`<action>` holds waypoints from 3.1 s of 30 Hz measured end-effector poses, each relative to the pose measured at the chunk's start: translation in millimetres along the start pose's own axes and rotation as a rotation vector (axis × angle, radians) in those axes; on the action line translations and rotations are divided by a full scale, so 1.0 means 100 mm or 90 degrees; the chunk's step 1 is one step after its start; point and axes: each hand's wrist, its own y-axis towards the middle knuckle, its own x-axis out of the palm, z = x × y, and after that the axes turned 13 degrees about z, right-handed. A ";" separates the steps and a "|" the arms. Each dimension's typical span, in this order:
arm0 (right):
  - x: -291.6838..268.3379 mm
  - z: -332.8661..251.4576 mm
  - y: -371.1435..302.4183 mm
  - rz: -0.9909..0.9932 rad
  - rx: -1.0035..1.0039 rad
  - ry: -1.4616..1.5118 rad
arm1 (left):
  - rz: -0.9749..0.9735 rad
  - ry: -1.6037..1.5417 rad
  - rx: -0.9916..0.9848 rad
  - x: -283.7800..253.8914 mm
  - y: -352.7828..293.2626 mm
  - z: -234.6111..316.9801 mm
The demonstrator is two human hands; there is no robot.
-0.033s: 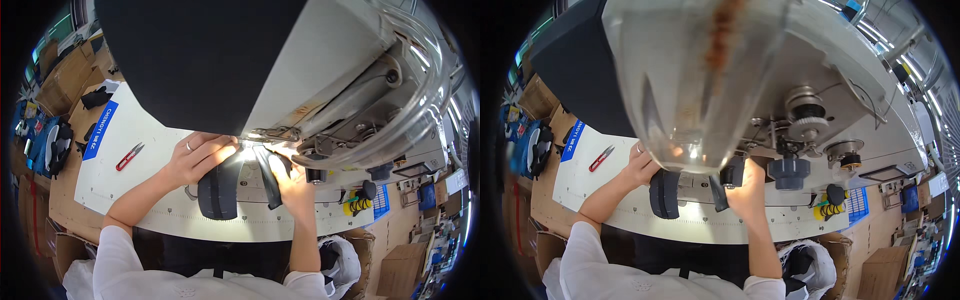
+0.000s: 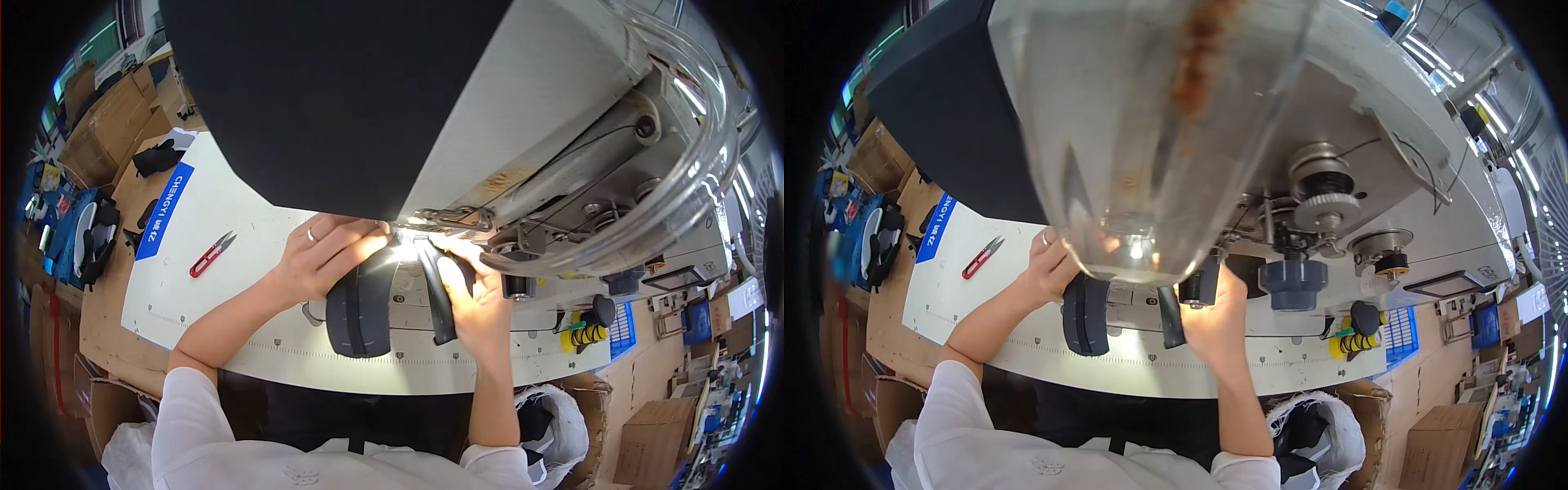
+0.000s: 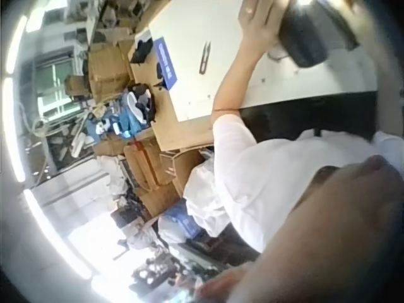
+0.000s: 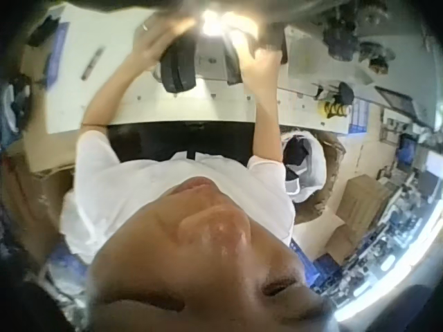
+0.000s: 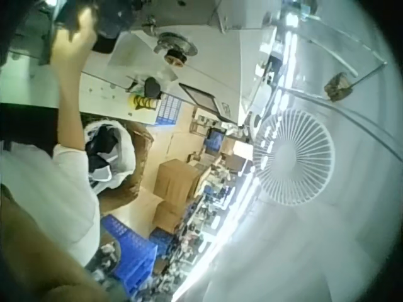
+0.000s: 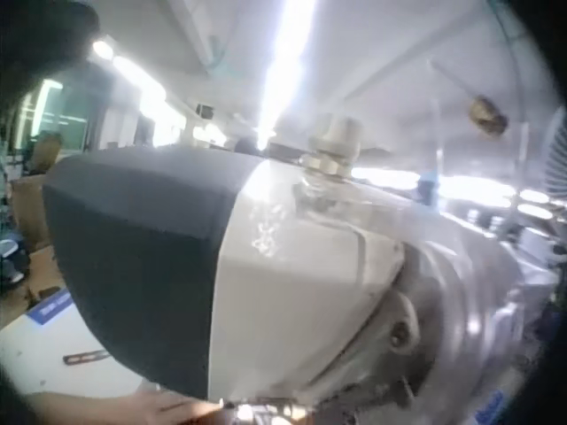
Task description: The person sews shoe upper components together using a sewing machine and trims threads using thread snips.
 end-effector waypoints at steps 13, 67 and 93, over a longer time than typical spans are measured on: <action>0.02 -0.20 0.21 0.097 0.284 0.233 | -0.080 -0.139 -0.192 -0.04 -0.14 -0.17; 0.39 -0.12 -0.34 0.085 -0.238 -0.236 | -0.066 0.027 0.015 -0.16 0.12 0.02; 0.46 -0.28 -0.31 0.135 -0.087 -0.016 | -0.046 -0.126 -0.144 -0.19 0.19 0.07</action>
